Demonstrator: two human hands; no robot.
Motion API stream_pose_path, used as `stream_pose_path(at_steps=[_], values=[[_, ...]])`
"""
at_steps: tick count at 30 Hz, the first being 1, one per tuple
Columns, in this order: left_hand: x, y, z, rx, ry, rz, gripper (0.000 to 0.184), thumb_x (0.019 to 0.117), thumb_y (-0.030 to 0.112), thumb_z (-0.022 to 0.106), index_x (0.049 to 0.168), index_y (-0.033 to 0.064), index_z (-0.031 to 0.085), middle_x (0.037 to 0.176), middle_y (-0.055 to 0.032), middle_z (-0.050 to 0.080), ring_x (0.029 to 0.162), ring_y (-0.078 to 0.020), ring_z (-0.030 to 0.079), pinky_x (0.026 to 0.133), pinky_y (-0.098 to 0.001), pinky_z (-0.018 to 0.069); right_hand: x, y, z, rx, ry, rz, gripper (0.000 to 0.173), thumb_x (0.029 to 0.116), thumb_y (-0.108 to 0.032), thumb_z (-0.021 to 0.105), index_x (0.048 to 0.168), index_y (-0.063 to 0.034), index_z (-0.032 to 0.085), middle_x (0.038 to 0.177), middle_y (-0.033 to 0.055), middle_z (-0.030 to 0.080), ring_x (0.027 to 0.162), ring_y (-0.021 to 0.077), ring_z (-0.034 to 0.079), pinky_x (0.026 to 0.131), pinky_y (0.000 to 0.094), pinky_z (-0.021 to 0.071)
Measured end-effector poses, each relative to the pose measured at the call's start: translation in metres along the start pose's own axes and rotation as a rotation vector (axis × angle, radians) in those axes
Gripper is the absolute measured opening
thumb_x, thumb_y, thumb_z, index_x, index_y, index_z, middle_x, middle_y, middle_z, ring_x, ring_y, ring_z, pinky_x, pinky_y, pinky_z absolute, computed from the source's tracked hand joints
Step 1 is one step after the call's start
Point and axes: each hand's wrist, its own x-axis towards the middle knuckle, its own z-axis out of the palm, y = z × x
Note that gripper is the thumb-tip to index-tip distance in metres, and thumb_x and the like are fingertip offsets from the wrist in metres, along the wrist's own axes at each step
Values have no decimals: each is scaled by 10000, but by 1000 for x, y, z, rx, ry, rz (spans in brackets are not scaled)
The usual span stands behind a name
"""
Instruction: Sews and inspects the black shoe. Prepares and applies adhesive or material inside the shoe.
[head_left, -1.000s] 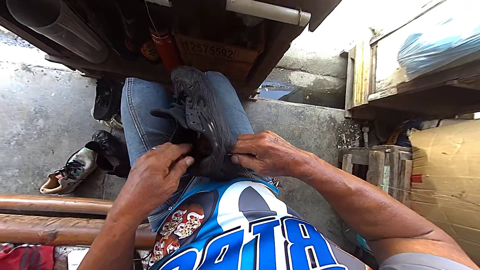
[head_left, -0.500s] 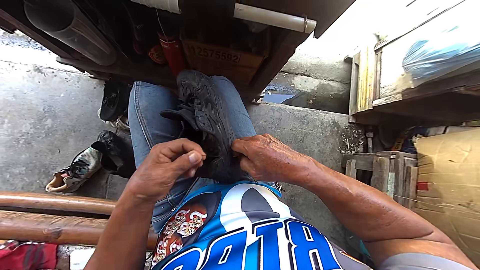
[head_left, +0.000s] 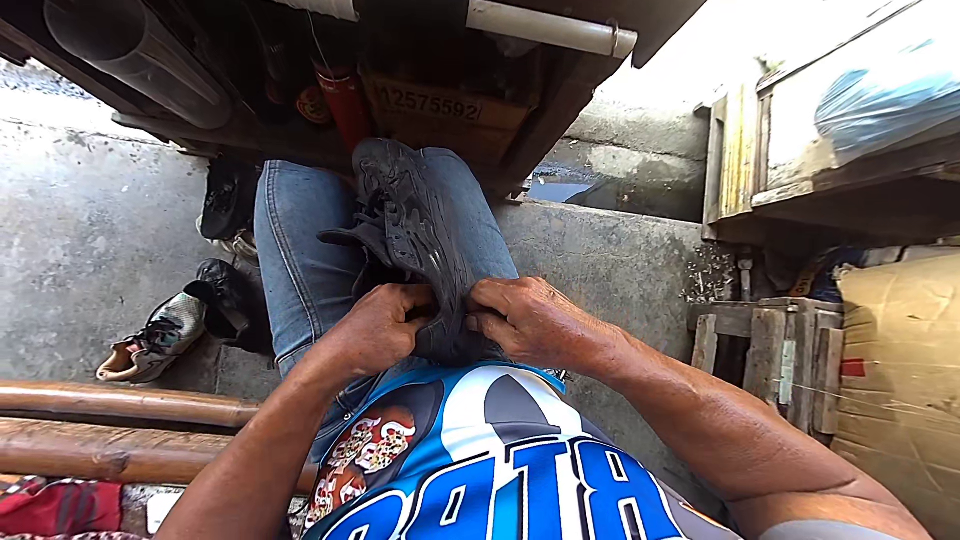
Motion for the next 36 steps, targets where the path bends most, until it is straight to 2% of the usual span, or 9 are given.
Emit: stream_pose_path(at_steps=[4,6,10,16,21,24,26,31,36], values=[[-2,-1,2,80,0,-18,157,904,121,588,872,193,724,826,72,690,807,-43,658,708,-364,554,-5,7,5,33,31,-30,150,1003,-199,603,930,-104,693,800,-10,649,718,98,632,632,332,538],[-3,4,6,96,36,-15,174,926,126,580,908,202,736,861,81,702,830,-38,664,726,-366,565,-8,13,7,-13,77,-57,157,998,-221,605,927,-114,695,763,-16,646,682,105,633,589,344,530],[0,13,16,118,132,93,199,946,96,560,962,170,745,949,70,710,898,-22,665,788,-315,573,-22,28,12,-135,183,-60,238,1033,-304,563,1003,-136,730,725,-10,663,627,142,648,518,383,507],[4,21,24,192,193,153,217,963,99,543,1004,152,750,991,47,714,946,-43,667,832,-311,565,-32,32,22,-98,290,-12,240,1038,-287,563,1053,-131,745,730,7,674,618,153,646,515,377,500],[4,19,24,188,188,162,217,971,103,539,1003,152,748,997,41,717,966,-48,668,846,-320,564,-32,30,24,-68,293,10,237,1039,-282,563,1060,-132,746,738,0,682,629,141,647,525,375,503],[3,16,22,181,184,169,234,946,90,538,988,156,759,990,42,720,969,-51,669,838,-323,565,-30,30,23,-72,271,25,251,1040,-313,551,1060,-139,731,681,-16,635,580,131,606,497,368,473],[2,13,21,177,169,172,228,918,80,542,931,165,754,934,52,702,903,-42,662,774,-312,564,-28,28,19,-97,206,39,251,1046,-325,527,1059,-151,708,656,-27,601,564,137,590,484,380,455],[3,12,18,183,124,141,211,884,74,548,846,170,732,869,56,690,859,-55,659,732,-342,557,-18,16,2,-96,9,107,187,1047,-302,514,1023,-174,648,684,-42,588,620,128,611,542,387,493],[3,15,23,176,189,132,214,939,109,555,947,166,761,950,49,713,907,-51,668,786,-328,564,-25,22,13,-82,168,36,200,1033,-271,535,982,-150,686,619,-36,559,546,123,572,478,362,449]])
